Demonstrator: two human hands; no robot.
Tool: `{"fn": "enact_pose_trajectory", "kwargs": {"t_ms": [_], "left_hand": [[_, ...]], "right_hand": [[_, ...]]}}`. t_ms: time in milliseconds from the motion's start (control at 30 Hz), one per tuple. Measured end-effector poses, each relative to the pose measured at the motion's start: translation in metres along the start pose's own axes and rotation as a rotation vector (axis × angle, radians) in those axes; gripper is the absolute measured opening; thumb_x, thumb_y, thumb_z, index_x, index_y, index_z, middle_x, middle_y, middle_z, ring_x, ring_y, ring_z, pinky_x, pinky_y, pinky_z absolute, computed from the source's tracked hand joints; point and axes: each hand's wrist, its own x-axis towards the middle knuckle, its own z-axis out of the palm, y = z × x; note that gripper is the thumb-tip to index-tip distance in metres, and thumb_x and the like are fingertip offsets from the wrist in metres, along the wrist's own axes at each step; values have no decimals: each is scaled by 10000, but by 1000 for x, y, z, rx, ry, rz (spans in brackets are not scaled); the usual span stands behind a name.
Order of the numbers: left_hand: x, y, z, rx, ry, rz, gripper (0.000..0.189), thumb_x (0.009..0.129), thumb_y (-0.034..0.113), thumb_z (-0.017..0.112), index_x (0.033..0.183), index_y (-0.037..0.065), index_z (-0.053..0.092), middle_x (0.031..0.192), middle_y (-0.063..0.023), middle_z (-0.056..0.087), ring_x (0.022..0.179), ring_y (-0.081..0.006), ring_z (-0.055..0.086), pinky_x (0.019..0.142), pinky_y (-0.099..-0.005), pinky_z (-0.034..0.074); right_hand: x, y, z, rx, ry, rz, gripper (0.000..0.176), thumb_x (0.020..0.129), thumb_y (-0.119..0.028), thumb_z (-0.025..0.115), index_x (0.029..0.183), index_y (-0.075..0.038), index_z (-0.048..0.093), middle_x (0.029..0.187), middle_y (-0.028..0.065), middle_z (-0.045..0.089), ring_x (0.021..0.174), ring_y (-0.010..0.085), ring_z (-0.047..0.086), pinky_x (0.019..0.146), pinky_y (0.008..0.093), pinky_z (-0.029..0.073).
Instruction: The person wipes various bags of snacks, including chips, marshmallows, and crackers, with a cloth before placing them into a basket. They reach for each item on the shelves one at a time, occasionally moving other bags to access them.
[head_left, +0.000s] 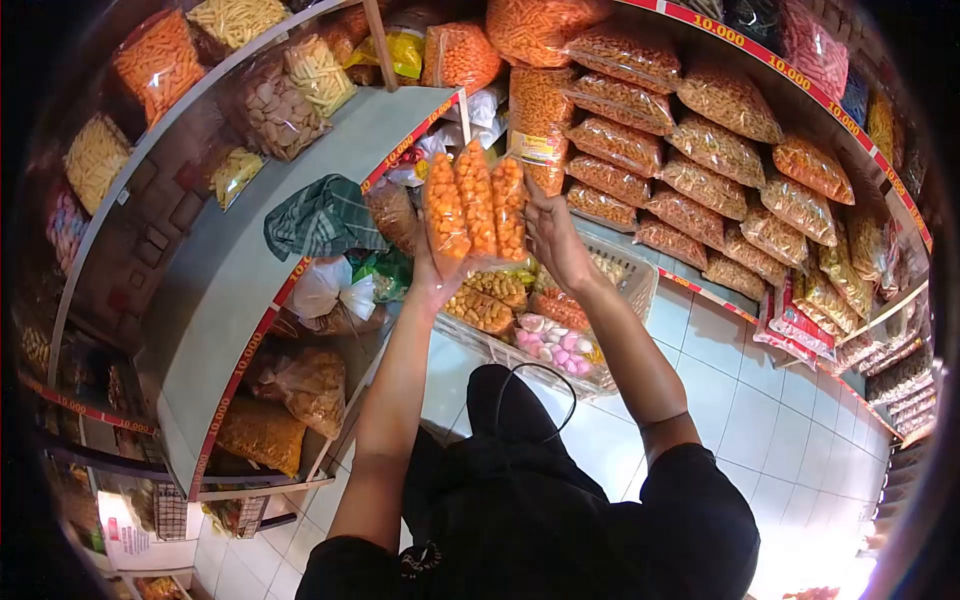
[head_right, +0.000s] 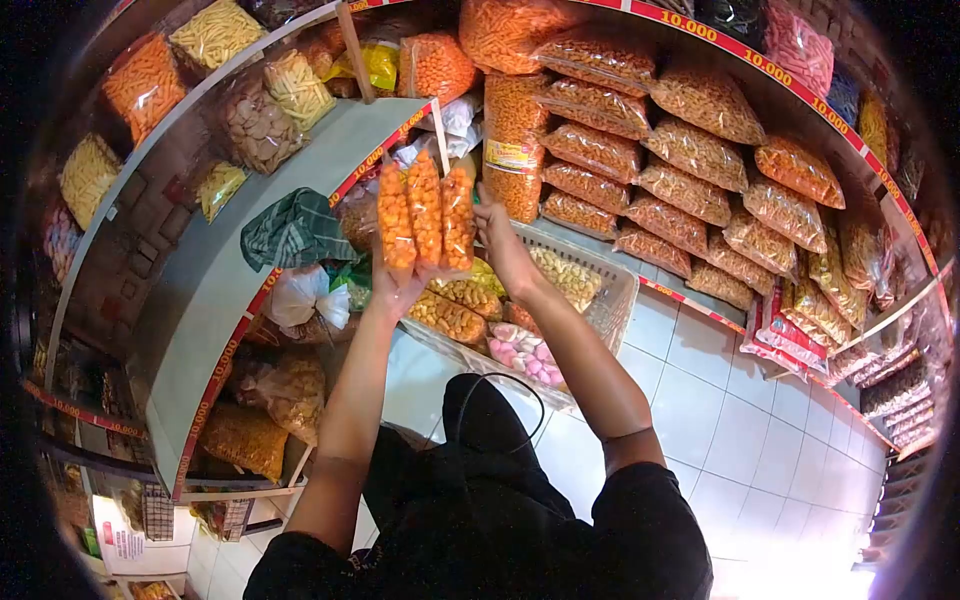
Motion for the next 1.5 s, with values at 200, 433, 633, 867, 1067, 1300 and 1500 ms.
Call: {"fn": "enact_pose_trajectory", "kwargs": {"t_ms": [200,433,633,867,1067,1300,1500], "left_hand": [[18,-32,-15,-20,-49,-31,672,1020,593,409,1511,134,377,1458,-71,510,1307,-250,532,1031,-414,498],[36,-48,-18,462,210,171,651,976,519,605,1390,35,470,1321,-87,571,1204,-178,551,1045,-319,419],[44,-36,-2,806,379,76,611,969,548,603,1257,13,534,1154,-104,624,1106,-177,573,987,-329,432],[121,-76,-72,1102,334,-107,661,974,576,563,1154,-57,614,1085,-199,652,1050,-282,636,922,-394,487],[162,-111,-121,755,346,-345,598,1004,473,555,1334,-22,491,1138,-180,639,955,-285,668,844,-432,542],[181,-106,-148,334,430,-646,666,1035,484,391,1535,72,239,1427,-213,408,1187,-402,552,1010,-482,498],[179,-109,-161,251,576,-593,830,978,574,443,1576,74,156,1516,-261,316,1341,-428,397,1139,-508,338]], "right_hand": [[-2,9,-17,-443,125,-54,1032,848,-557,743,1498,65,239,1383,206,532,1271,262,536,1112,369,390],[35,61,-57,-356,189,-108,1185,712,-418,912,1465,104,161,1345,241,534,1264,293,544,1082,390,432],[66,93,-88,-356,262,8,1198,737,-463,855,1516,91,132,1381,266,504,1265,314,537,1073,385,439],[121,105,-135,-538,279,79,1201,709,-391,892,1518,76,138,1387,249,508,1276,319,532,1093,382,423],[180,169,-196,-850,108,89,1326,654,-441,910,1542,73,71,1436,301,464,1317,341,508,1100,373,418],[210,223,-177,-1371,13,259,1349,605,-497,893,1582,-44,81,1477,328,402,1345,441,457,1087,458,437],[207,267,-148,-1605,-158,238,1331,605,-572,870,1581,-72,115,1431,266,427,1275,434,497,1046,460,471]]}}
